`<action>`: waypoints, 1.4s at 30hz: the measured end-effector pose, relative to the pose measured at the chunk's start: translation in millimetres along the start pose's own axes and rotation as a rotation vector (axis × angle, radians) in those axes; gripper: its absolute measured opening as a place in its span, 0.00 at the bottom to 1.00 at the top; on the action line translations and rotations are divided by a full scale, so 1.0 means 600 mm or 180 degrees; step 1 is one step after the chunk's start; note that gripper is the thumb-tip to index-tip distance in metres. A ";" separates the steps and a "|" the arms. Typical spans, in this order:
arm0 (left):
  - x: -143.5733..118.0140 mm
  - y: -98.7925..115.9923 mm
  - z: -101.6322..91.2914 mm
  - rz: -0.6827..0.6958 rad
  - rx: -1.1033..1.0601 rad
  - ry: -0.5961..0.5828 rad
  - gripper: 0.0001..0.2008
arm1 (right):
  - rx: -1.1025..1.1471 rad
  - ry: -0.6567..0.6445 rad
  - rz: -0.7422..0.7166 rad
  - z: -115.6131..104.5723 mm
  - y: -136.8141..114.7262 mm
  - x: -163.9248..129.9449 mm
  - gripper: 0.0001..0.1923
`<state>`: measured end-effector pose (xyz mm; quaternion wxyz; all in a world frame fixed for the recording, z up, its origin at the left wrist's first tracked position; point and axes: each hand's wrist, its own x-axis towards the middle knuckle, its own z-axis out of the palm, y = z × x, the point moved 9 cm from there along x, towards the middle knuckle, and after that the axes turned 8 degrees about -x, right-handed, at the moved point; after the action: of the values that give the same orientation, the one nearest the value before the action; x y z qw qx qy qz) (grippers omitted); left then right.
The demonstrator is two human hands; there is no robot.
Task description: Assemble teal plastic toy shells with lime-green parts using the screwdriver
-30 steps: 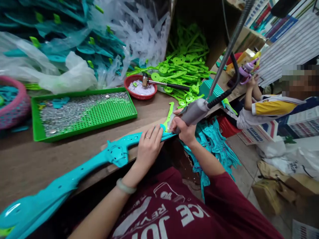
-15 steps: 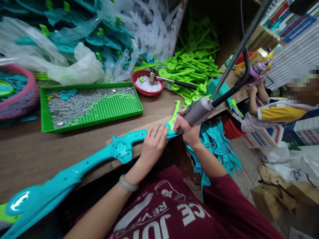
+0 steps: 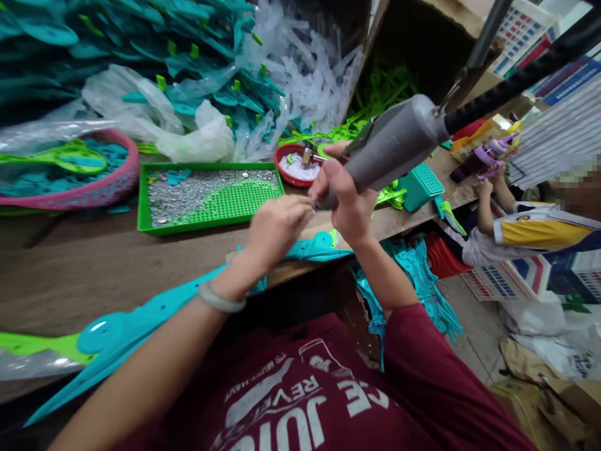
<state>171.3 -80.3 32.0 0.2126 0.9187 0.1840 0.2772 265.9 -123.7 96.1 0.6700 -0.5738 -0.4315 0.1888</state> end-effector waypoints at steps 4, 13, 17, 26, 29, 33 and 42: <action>-0.004 -0.090 -0.128 -0.0585 0.0730 0.0397 0.16 | 0.0229 0.0379 -0.0195 0.038 -0.010 0.014 0.17; -0.203 -0.033 -0.016 -0.0255 0.0385 -0.0217 0.23 | -0.0009 -0.0084 0.0749 0.047 0.095 -0.078 0.20; -0.211 -0.035 -0.004 -0.0378 0.0337 -0.0051 0.25 | -0.0110 -0.0086 0.0863 0.044 0.107 -0.081 0.20; -0.206 -0.038 -0.009 -0.0418 0.0289 0.0056 0.22 | 0.0523 -0.1378 0.0654 0.060 0.135 -0.085 0.27; -0.208 -0.041 -0.008 -0.0468 0.0224 0.0119 0.21 | 0.0431 -0.1372 0.0759 0.062 0.143 -0.083 0.25; -0.215 -0.045 -0.004 -0.0529 0.0118 0.0038 0.21 | 0.0148 -0.1083 0.0788 0.065 0.141 -0.083 0.19; -0.042 -0.067 -0.052 -0.0170 0.0084 -0.0128 0.13 | 0.0211 -0.0966 -0.0174 0.121 -0.024 0.003 0.21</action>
<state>124.5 -48.9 24.5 0.2114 0.9216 0.2078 0.2505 205.7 -82.4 107.8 0.6206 -0.5043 -0.5368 0.2692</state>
